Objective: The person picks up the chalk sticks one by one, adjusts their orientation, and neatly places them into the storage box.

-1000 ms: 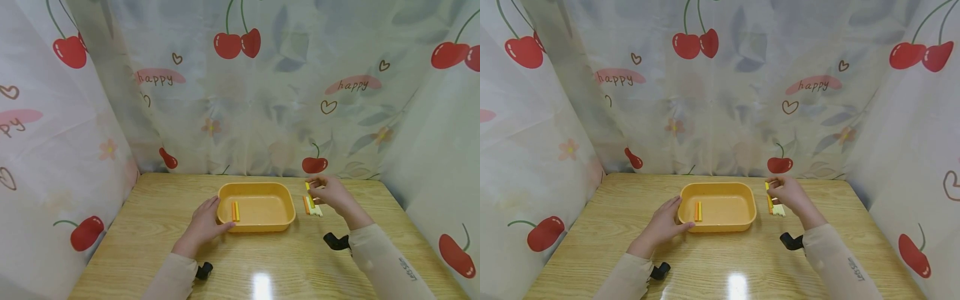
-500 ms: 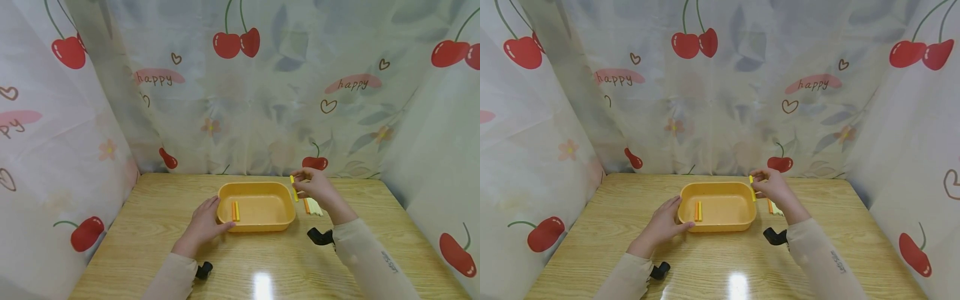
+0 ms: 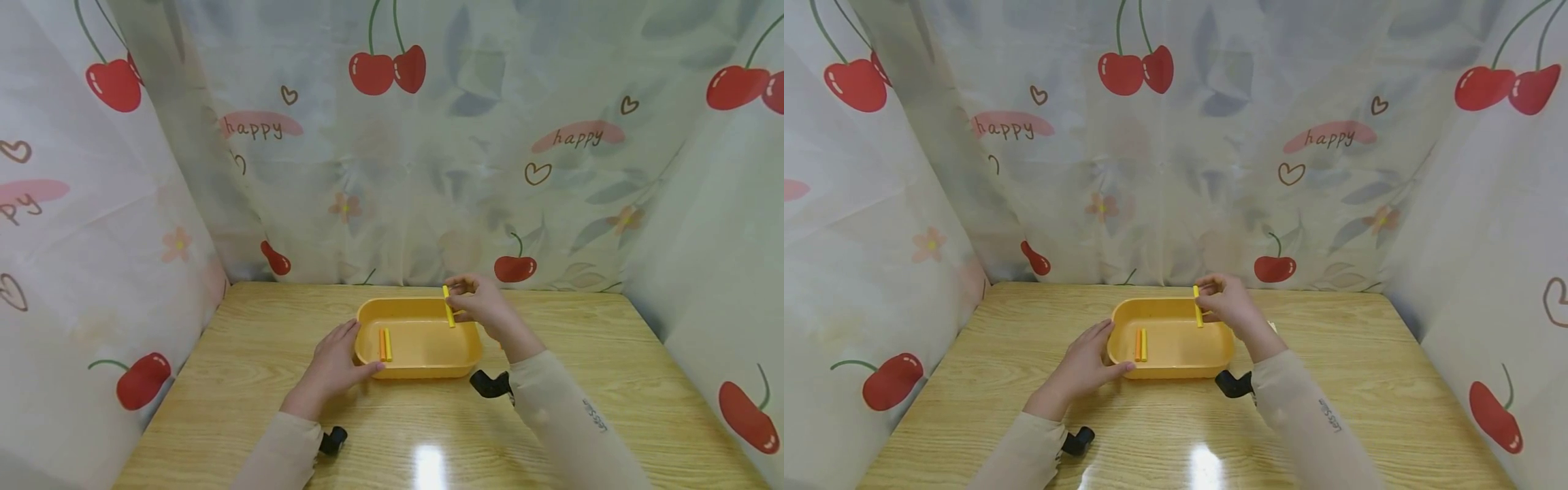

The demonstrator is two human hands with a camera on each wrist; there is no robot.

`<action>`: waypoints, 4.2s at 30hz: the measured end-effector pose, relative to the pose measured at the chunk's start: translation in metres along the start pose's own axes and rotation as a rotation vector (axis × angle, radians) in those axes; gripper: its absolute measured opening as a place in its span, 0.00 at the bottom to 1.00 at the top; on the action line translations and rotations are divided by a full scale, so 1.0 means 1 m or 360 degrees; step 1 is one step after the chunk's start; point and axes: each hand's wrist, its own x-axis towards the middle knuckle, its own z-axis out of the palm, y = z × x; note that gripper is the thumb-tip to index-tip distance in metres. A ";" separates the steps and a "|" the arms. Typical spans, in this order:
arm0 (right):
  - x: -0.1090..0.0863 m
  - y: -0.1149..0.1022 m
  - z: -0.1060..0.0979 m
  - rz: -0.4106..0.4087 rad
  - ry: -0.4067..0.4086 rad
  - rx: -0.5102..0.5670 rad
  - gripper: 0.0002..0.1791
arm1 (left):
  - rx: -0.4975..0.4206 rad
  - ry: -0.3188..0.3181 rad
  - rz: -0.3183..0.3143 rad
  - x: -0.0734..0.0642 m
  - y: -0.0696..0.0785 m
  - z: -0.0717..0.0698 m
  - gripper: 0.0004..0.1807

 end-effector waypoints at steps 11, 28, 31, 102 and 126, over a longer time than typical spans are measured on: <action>0.021 0.011 0.037 0.0058 -0.0027 0.0071 0.18 | -0.0017 -0.0012 -0.0022 0.001 0.000 -0.001 0.57; 0.050 0.057 0.084 0.0328 0.0012 0.0053 0.20 | -0.0009 -0.0019 -0.0014 0.002 0.000 0.001 0.57; 0.055 0.064 0.091 0.0377 0.0031 -0.0021 0.19 | -0.0010 -0.0021 -0.0023 0.001 0.000 0.000 0.57; 0.014 0.017 0.050 0.0164 -0.0295 -0.0409 0.14 | -0.0070 -0.0039 -0.0062 0.001 0.001 0.000 0.57; -0.024 0.006 0.004 0.0088 -0.0227 -0.0461 0.15 | -0.0056 -0.0033 -0.0073 0.001 0.000 0.002 0.57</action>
